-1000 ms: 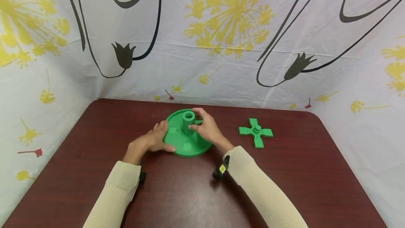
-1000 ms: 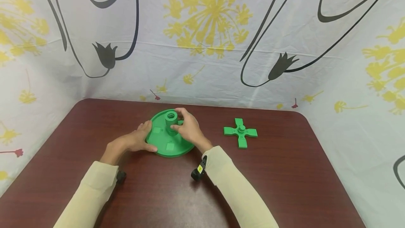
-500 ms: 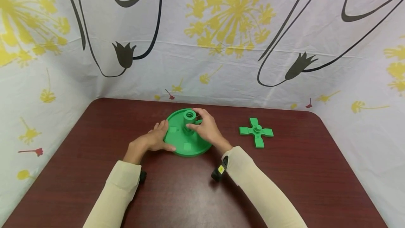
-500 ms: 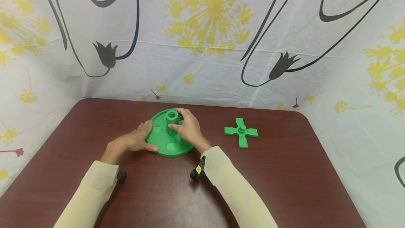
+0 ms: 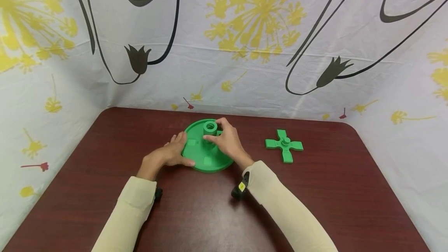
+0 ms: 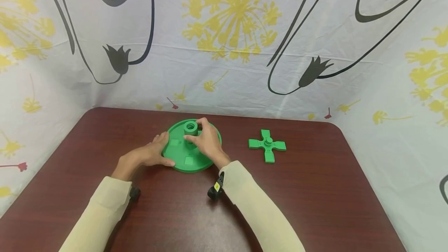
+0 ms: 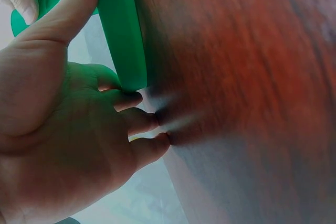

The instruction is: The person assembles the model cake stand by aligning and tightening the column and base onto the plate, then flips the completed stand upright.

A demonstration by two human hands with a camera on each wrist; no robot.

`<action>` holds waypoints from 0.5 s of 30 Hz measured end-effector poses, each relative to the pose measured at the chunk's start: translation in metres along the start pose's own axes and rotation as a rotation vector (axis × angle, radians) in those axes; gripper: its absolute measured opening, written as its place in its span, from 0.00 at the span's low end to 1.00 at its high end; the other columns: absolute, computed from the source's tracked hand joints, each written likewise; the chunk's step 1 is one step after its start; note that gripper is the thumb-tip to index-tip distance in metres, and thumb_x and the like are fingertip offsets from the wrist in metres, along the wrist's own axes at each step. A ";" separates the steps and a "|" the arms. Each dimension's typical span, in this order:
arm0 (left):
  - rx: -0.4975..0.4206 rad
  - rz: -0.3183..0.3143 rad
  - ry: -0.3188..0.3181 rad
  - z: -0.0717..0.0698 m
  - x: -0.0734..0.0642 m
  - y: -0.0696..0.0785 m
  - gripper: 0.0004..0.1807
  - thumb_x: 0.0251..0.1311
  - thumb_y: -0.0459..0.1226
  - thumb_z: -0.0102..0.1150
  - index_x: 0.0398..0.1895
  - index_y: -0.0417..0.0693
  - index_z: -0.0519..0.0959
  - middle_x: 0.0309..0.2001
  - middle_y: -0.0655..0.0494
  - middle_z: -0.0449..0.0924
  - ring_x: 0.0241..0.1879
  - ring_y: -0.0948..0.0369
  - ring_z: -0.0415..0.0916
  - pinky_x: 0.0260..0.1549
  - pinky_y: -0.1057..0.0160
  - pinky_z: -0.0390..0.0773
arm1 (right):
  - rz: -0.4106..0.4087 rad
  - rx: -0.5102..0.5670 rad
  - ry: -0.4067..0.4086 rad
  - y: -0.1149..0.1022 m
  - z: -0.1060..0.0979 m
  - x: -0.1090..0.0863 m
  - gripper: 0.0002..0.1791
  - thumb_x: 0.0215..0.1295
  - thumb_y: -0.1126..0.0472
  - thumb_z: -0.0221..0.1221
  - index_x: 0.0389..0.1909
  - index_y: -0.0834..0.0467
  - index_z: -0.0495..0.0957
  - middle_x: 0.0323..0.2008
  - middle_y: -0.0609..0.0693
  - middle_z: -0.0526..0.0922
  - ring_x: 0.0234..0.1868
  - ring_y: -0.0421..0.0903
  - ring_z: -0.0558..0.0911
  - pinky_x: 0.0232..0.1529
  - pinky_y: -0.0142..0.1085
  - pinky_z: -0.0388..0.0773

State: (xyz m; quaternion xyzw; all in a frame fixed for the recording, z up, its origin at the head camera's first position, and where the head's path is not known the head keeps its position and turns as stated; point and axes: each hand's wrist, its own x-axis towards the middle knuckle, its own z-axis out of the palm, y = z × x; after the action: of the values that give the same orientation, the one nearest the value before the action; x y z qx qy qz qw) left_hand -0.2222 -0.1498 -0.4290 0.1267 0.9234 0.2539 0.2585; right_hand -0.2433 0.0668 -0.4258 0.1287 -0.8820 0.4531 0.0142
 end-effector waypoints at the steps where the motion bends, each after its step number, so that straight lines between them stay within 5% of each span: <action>1: 0.003 0.002 0.001 0.000 0.000 0.000 0.64 0.60 0.53 0.66 0.77 0.33 0.29 0.78 0.35 0.26 0.76 0.36 0.26 0.72 0.35 0.40 | 0.006 -0.003 0.001 0.000 0.001 0.000 0.31 0.56 0.55 0.73 0.56 0.58 0.70 0.52 0.56 0.80 0.54 0.52 0.81 0.51 0.45 0.80; 15: -0.001 0.001 -0.009 -0.001 0.001 -0.001 0.64 0.61 0.53 0.66 0.77 0.33 0.28 0.78 0.36 0.25 0.76 0.36 0.25 0.72 0.35 0.39 | -0.024 -0.131 0.045 0.002 0.008 0.003 0.35 0.55 0.46 0.73 0.59 0.60 0.74 0.51 0.54 0.79 0.49 0.49 0.81 0.51 0.43 0.80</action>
State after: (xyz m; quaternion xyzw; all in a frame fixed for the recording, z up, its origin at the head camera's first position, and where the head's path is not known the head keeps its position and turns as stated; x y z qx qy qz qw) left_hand -0.2238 -0.1507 -0.4289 0.1284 0.9220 0.2540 0.2624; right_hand -0.2458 0.0602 -0.4316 0.1277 -0.9077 0.3968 0.0479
